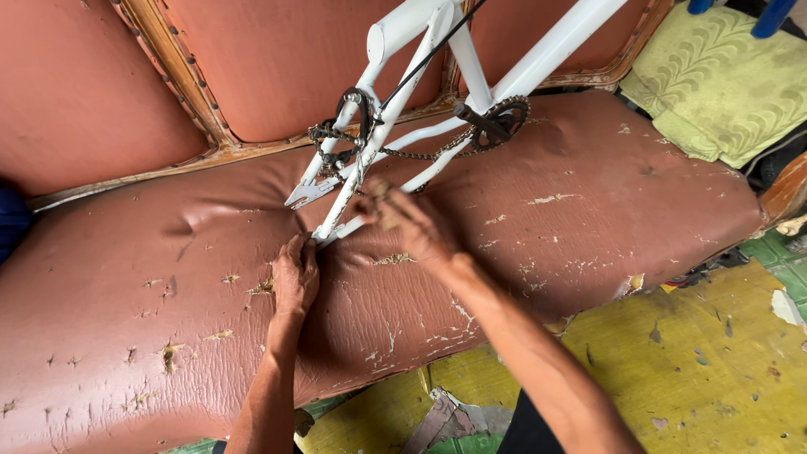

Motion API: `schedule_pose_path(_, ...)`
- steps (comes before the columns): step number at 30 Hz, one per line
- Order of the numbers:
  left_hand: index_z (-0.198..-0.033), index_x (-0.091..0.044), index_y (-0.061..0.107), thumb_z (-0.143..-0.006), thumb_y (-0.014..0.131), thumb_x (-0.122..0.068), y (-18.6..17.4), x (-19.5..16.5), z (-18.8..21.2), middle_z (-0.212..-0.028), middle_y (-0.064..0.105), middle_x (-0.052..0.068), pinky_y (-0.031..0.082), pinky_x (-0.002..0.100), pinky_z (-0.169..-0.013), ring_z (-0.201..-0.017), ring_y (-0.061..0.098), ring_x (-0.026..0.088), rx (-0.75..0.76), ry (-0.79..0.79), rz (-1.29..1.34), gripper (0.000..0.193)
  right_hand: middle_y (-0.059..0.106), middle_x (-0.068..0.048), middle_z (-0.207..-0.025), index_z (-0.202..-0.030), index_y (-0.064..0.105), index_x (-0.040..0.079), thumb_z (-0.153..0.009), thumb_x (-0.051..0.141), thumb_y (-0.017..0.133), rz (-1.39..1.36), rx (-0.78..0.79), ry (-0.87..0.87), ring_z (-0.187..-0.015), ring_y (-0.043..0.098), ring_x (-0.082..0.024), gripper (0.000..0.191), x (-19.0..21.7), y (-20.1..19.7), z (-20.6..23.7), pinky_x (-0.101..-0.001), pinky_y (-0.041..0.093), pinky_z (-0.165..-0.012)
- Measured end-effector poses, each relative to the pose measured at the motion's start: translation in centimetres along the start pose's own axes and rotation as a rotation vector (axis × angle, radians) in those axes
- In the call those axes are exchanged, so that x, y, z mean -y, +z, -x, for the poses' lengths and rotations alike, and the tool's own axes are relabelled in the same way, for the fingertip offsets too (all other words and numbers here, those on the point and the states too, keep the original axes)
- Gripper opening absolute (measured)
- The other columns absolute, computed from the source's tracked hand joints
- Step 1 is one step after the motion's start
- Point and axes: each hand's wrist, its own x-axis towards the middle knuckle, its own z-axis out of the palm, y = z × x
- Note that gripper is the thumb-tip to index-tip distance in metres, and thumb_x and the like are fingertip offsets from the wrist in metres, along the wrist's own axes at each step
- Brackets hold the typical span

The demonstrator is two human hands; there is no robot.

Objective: The person wipes the chain, crankset, and frame of a white bicycle with a cloth, then wipes a bicycle wheel rim and spokes. The bicycle is positioned on a worn sofa, and the wheel is handled on a workbench.

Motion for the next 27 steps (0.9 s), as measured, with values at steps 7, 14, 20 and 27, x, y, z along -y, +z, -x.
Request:
schedule_pose_path(7, -0.118, -0.005, 0.071, -0.102, 0.057, -0.018, 0.4, 0.0, 0.2, -0.106, 0.07, 0.024, 0.051, 0.051, -0.087, -0.097, 0.067, 0.044, -0.039, 0.054, -0.062, 0.025, 0.068, -0.019, -0.133, -0.145, 0.057, 0.012, -0.099, 0.0, 0.051, 0.002, -0.334, 0.285, -0.098, 0.071, -0.021, 0.048, -7.7, -3.4, 3.6, -0.0245, 0.057, -0.066)
schedule_pose_path(14, -0.118, -0.005, 0.071, -0.103, 0.055, -0.017, 1.2, 0.6, -0.1, -0.103, 0.07, 0.025, 0.052, 0.052, -0.085, -0.094, 0.066, 0.044, -0.035, 0.047, -0.097, 0.025, 0.07, -0.016, -0.085, -0.122, 0.064, 0.006, -0.104, 0.014, 0.055, -0.751, -0.476, 0.888, -0.065, 0.067, -0.022, 0.022, -5.6, -2.4, 0.4, -0.0317, 0.058, -0.05)
schedule_pose_path(20, -0.118, -0.004, 0.07, -0.102, 0.055, -0.018, 1.6, 0.9, -0.1, -0.105, 0.07, 0.026, 0.052, 0.051, -0.085, -0.095, 0.066, 0.044, -0.034, 0.064, -0.119, 0.026, 0.071, -0.017, -0.098, -0.13, 0.061, -0.001, -0.102, 0.009, 0.054, -0.359, -0.605, 0.651, -0.072, 0.07, -0.02, 0.03, -1.3, -2.9, -2.0, -0.0265, 0.061, -0.059)
schedule_pose_path(27, -0.119, -0.005, 0.071, -0.104, 0.054, -0.02, 1.6, 0.8, -0.1, -0.109, 0.07, 0.025, 0.052, 0.05, -0.088, -0.099, 0.067, 0.043, -0.017, 0.032, -0.138, 0.027, 0.065, -0.009, -0.122, -0.136, 0.06, 0.008, -0.094, 0.002, 0.052, -0.728, -0.146, 0.88, -0.087, 0.074, -0.019, 0.042, -1.7, -4.5, 2.0, -0.0292, 0.062, -0.06)
